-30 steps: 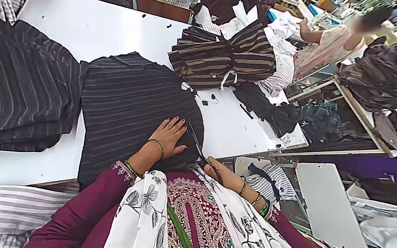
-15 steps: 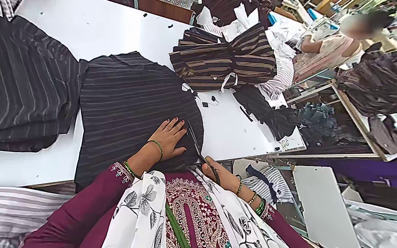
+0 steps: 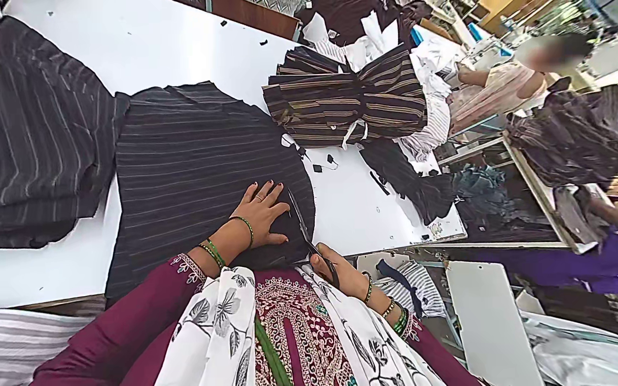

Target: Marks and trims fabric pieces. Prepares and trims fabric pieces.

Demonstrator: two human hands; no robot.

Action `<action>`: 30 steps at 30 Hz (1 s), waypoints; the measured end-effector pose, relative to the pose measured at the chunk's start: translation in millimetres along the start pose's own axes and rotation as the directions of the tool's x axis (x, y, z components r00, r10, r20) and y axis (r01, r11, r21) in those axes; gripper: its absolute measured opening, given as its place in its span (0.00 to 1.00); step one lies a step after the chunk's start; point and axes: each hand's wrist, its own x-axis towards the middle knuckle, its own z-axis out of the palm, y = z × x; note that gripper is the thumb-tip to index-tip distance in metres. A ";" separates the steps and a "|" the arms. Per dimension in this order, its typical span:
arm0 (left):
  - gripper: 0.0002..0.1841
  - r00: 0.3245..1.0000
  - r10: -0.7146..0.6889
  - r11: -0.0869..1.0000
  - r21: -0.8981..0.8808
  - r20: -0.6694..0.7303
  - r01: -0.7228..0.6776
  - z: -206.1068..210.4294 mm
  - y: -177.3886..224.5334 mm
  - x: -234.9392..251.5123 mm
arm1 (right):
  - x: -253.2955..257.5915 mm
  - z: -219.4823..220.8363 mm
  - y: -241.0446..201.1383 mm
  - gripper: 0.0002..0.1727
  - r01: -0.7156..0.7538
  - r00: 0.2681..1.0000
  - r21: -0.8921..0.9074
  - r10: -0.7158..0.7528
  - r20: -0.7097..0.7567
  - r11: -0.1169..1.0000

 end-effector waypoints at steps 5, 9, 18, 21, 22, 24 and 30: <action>0.42 1.000 -0.005 1.000 -0.020 0.018 0.006 -4.3 -1.1 2.0 | -0.1 -2.7 -3.2 0.26 -0.039 0.999 -0.047 0.039 0.006 0.998; 0.42 0.999 0.001 1.000 -0.022 0.046 0.000 -6.8 -1.4 3.7 | 7.8 -3.9 -7.7 0.23 -0.047 0.999 0.052 0.047 0.013 0.998; 0.41 0.998 0.020 0.999 -0.052 0.057 -0.017 -9.0 -2.5 3.3 | 15.0 -7.6 -12.8 0.26 -0.073 0.997 0.107 0.070 0.034 0.992; 0.37 0.999 0.035 0.995 -0.089 0.024 -0.033 -8.2 -4.4 2.7 | 19.1 -4.3 -14.0 0.19 -0.047 0.998 0.250 0.056 -0.029 0.967; 0.35 0.999 0.037 0.994 -0.101 0.008 -0.036 -8.4 -5.0 2.4 | 20.1 -4.9 -13.8 0.17 -0.041 0.997 0.256 0.058 -0.059 0.966; 0.32 0.997 0.027 0.989 -0.141 -0.070 -0.037 -7.8 -7.1 1.2 | 21.8 -10.9 -13.6 0.14 -0.036 0.985 0.193 0.067 -0.157 0.981; 0.16 0.969 -0.016 0.985 -0.168 -0.245 -0.027 -1.1 -13.9 1.0 | 34.6 -52.5 -0.6 0.13 -0.057 0.816 0.065 0.084 -0.572 0.996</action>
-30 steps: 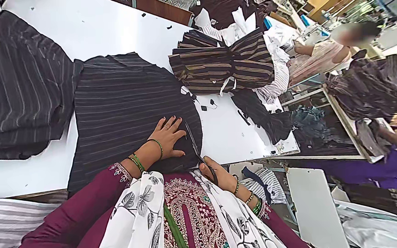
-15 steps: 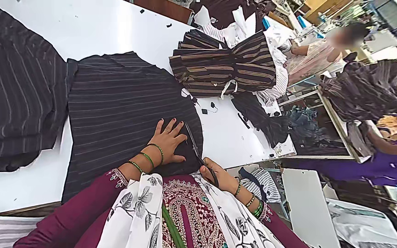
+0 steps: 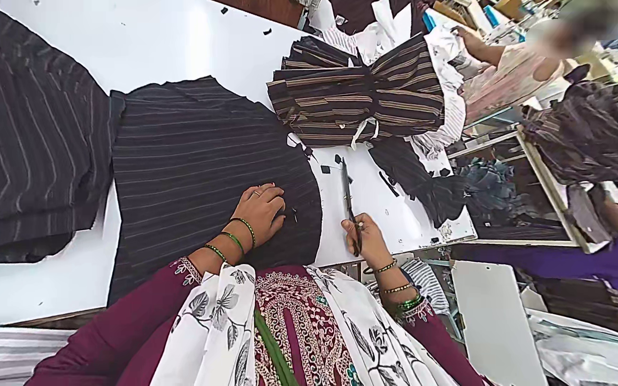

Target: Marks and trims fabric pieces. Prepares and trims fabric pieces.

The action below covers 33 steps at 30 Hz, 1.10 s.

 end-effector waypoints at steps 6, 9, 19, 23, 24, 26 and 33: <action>0.13 0.949 0.064 0.985 -0.133 -0.308 -0.110 13.5 -10.2 -3.7 | 31.6 -28.7 -7.0 0.34 -0.055 0.985 -0.562 -0.047 -0.165 0.826; 0.07 0.798 -0.293 0.829 -0.556 -0.527 -0.063 10.9 -16.5 -8.4 | 44.6 -38.6 -9.9 0.32 -0.045 0.986 -0.599 -0.061 -0.155 0.799; 0.10 0.539 -0.718 0.306 -0.895 -0.441 -0.324 0.0 -19.4 -19.1 | 81.4 -55.4 -25.4 0.33 0.050 0.995 -0.621 -0.095 -0.039 0.783; 0.11 0.571 -0.613 0.447 -0.836 -0.546 -0.319 7.1 -22.5 -17.5 | 86.6 -59.1 -40.4 0.33 0.096 0.995 -0.688 -0.071 0.065 0.719; 0.11 0.565 -0.617 0.451 -0.834 -0.549 -0.318 6.7 -21.8 -17.7 | 86.0 -59.7 -45.5 0.33 0.107 0.994 -0.712 -0.061 0.090 0.694; 0.11 0.540 -0.649 0.433 -0.843 -0.537 -0.318 4.2 -19.7 -18.1 | 84.6 -59.8 -53.9 0.32 0.135 0.989 -0.746 -0.048 0.137 0.653; 0.10 0.532 -0.652 0.427 -0.842 -0.540 -0.330 3.1 -18.9 -17.4 | 93.6 -60.5 -58.9 0.38 0.174 0.980 -0.742 -0.042 0.194 0.647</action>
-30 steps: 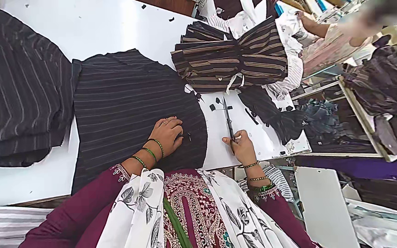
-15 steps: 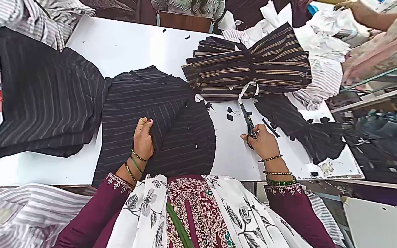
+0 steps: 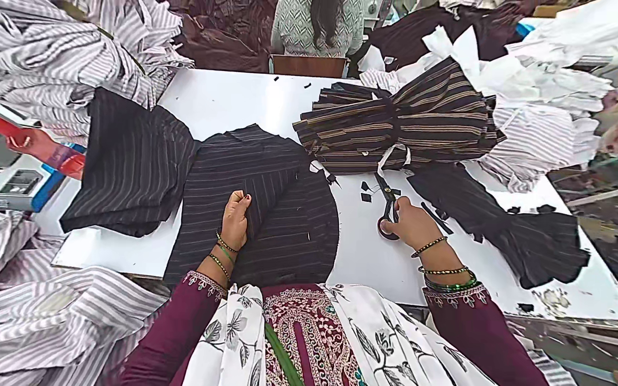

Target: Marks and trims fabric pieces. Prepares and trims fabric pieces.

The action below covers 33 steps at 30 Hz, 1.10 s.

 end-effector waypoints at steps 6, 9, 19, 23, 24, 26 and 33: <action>0.09 0.992 0.080 0.994 0.066 0.101 -0.087 -1.7 -4.8 0.1 | 6.0 10.5 20.7 0.36 -0.003 0.995 0.195 0.022 -0.099 0.981; 0.11 0.882 0.136 0.915 0.283 0.451 -0.286 -7.9 -8.3 -2.2 | 1.2 14.2 26.3 0.32 0.010 0.993 0.191 0.012 -0.115 0.982; 0.24 0.864 -0.055 0.399 0.804 0.500 -0.440 -106.9 46.7 31.2 | -13.8 23.1 16.5 0.29 -0.010 0.976 0.154 0.043 -0.211 0.988; 0.33 0.901 -0.146 0.157 0.908 0.409 -0.387 -132.1 34.2 19.7 | -6.7 38.7 -36.8 0.19 0.350 0.836 0.095 -0.265 -0.480 0.932; 0.33 0.905 -0.131 0.148 0.911 0.405 -0.386 -133.4 31.3 17.8 | 1.4 42.6 -58.0 0.21 0.435 0.807 0.058 -0.360 -0.469 0.899; 0.33 0.917 -0.134 0.162 0.921 0.376 -0.354 -131.2 30.0 15.9 | 24.4 47.1 -101.1 0.25 0.531 0.793 0.001 -0.497 -0.352 0.847; 0.26 0.946 0.015 0.283 0.906 0.325 -0.316 -135.3 26.9 12.8 | 78.1 34.7 -186.6 0.26 0.308 0.925 -0.081 -0.318 -0.207 0.948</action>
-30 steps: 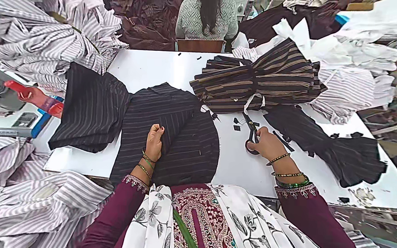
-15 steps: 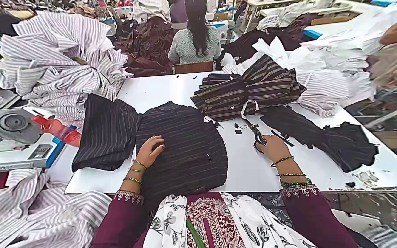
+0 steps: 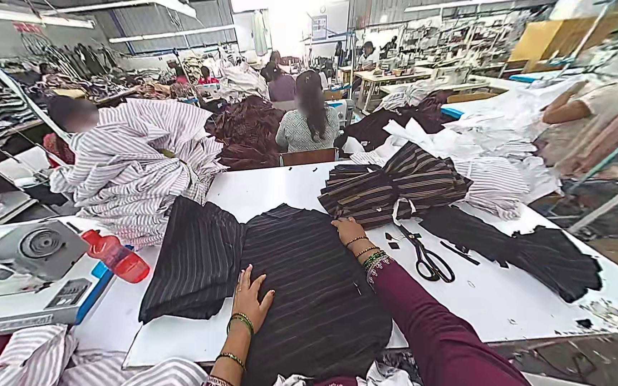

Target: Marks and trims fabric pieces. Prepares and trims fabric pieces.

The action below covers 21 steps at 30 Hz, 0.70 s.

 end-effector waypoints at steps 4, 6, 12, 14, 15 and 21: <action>0.22 0.999 -0.015 0.994 -0.112 -0.052 0.009 -1.2 0.1 -4.9 | 0.7 -3.5 0.2 0.24 -0.114 0.993 0.012 0.114 0.026 0.993; 0.21 0.995 -0.019 0.981 -0.195 -0.102 -0.002 -3.6 -1.6 -6.9 | -5.1 -7.9 4.4 0.24 -0.178 0.983 0.063 0.175 0.049 0.982; 0.34 0.956 -0.294 0.825 -0.510 -0.019 0.244 -37.2 -3.4 10.1 | -53.6 -10.8 44.4 0.27 -0.268 0.955 0.470 0.296 0.015 0.841; 0.38 0.933 -0.342 0.780 -0.521 0.110 0.348 -48.0 -0.2 28.3 | -80.0 -1.6 55.5 0.24 -0.236 0.921 0.680 0.382 -0.070 0.694; 0.38 0.930 -0.343 0.780 -0.512 0.132 0.360 -51.6 3.3 40.1 | -90.7 7.4 61.8 0.23 -0.190 0.890 0.775 0.439 -0.123 0.602; 0.26 0.932 -0.352 0.880 -0.308 0.091 0.363 -47.8 -2.9 112.7 | -140.5 44.6 76.6 0.20 0.017 0.812 0.942 0.546 -0.208 0.334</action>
